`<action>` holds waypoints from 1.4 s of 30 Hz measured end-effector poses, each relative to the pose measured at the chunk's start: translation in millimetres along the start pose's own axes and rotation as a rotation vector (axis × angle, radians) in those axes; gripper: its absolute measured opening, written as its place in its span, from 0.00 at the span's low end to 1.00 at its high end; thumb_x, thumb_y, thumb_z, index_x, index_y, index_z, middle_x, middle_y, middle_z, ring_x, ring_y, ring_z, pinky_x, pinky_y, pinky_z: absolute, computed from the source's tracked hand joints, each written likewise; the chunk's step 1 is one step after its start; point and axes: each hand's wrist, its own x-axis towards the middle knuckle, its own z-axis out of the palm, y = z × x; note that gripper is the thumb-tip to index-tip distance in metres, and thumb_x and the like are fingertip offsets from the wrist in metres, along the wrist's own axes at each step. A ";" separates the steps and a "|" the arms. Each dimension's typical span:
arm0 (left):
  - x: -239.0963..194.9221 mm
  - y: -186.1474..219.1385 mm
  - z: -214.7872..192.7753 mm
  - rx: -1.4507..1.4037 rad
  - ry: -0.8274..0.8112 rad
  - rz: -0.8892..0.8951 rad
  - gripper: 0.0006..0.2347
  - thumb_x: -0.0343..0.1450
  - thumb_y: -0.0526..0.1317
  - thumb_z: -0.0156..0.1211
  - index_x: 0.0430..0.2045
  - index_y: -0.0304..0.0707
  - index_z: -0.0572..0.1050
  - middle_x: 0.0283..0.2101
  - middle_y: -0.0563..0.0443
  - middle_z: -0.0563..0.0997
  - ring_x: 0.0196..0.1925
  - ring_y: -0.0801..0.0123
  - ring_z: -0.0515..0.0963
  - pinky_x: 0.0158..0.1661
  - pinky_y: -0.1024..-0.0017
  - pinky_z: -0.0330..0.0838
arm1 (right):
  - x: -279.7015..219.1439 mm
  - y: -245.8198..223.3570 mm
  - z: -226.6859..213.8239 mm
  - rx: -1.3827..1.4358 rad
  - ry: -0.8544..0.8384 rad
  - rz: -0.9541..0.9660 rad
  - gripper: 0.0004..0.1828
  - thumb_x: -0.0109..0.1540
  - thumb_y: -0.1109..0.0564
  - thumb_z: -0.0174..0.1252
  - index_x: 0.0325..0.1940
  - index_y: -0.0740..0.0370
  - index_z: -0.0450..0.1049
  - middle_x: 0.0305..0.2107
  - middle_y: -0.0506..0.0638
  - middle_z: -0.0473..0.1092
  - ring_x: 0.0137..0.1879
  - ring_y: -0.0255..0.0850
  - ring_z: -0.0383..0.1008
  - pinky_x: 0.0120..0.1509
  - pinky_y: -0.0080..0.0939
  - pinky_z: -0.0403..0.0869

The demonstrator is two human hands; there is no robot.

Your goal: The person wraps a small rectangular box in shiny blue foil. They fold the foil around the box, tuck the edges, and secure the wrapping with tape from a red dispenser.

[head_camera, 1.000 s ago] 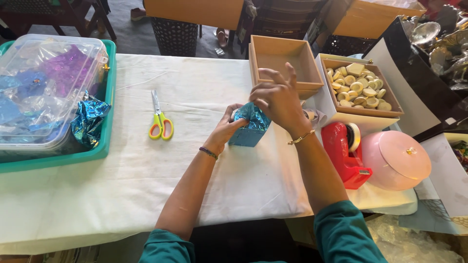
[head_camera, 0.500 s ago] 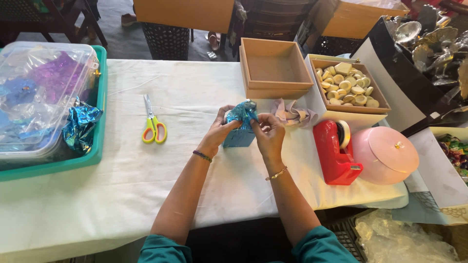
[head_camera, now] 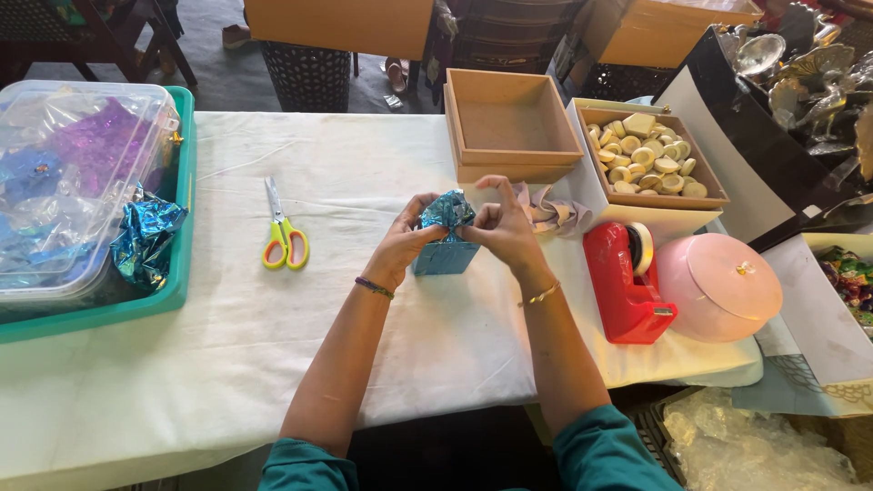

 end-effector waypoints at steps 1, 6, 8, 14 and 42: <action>0.4 1.0 -0.6 -0.020 -0.008 0.005 0.23 0.65 0.35 0.67 0.56 0.43 0.71 0.45 0.56 0.79 0.49 0.77 0.77 0.51 0.77 0.71 | 4.8 -2.5 -2.3 0.013 -0.054 0.035 0.35 0.50 0.66 0.70 0.58 0.53 0.66 0.21 0.37 0.66 0.28 0.23 0.67 0.30 0.23 0.64; 10.2 -13.1 -11.9 -0.074 -0.052 0.009 0.19 0.64 0.34 0.70 0.50 0.41 0.76 0.49 0.54 0.78 0.53 0.73 0.76 0.53 0.76 0.71 | 17.8 26.3 -14.3 0.098 -0.190 0.133 0.16 0.56 0.70 0.68 0.48 0.66 0.78 0.26 0.40 0.67 0.31 0.25 0.64 0.34 0.26 0.61; 9.1 -10.6 -10.7 -0.061 -0.041 0.053 0.17 0.63 0.34 0.71 0.46 0.40 0.79 0.52 0.56 0.77 0.56 0.73 0.75 0.54 0.76 0.70 | 14.5 36.6 -13.3 0.172 -0.202 0.143 0.11 0.58 0.71 0.67 0.44 0.70 0.78 0.30 0.42 0.72 0.34 0.25 0.69 0.38 0.26 0.65; -11.7 16.0 4.6 0.425 0.058 0.371 0.06 0.61 0.30 0.70 0.29 0.40 0.84 0.55 0.56 0.76 0.63 0.65 0.70 0.60 0.70 0.64 | -6.0 21.9 -1.7 -0.199 0.038 -0.190 0.11 0.54 0.70 0.66 0.40 0.64 0.83 0.42 0.40 0.70 0.38 0.24 0.65 0.36 0.24 0.63; -22.0 56.3 -2.4 0.724 -0.056 0.349 0.09 0.71 0.28 0.63 0.44 0.34 0.82 0.38 0.53 0.80 0.41 0.74 0.80 0.44 0.75 0.79 | -18.0 16.9 -16.0 -0.301 -0.100 -0.454 0.08 0.56 0.63 0.73 0.38 0.60 0.82 0.39 0.49 0.77 0.51 0.40 0.80 0.55 0.39 0.78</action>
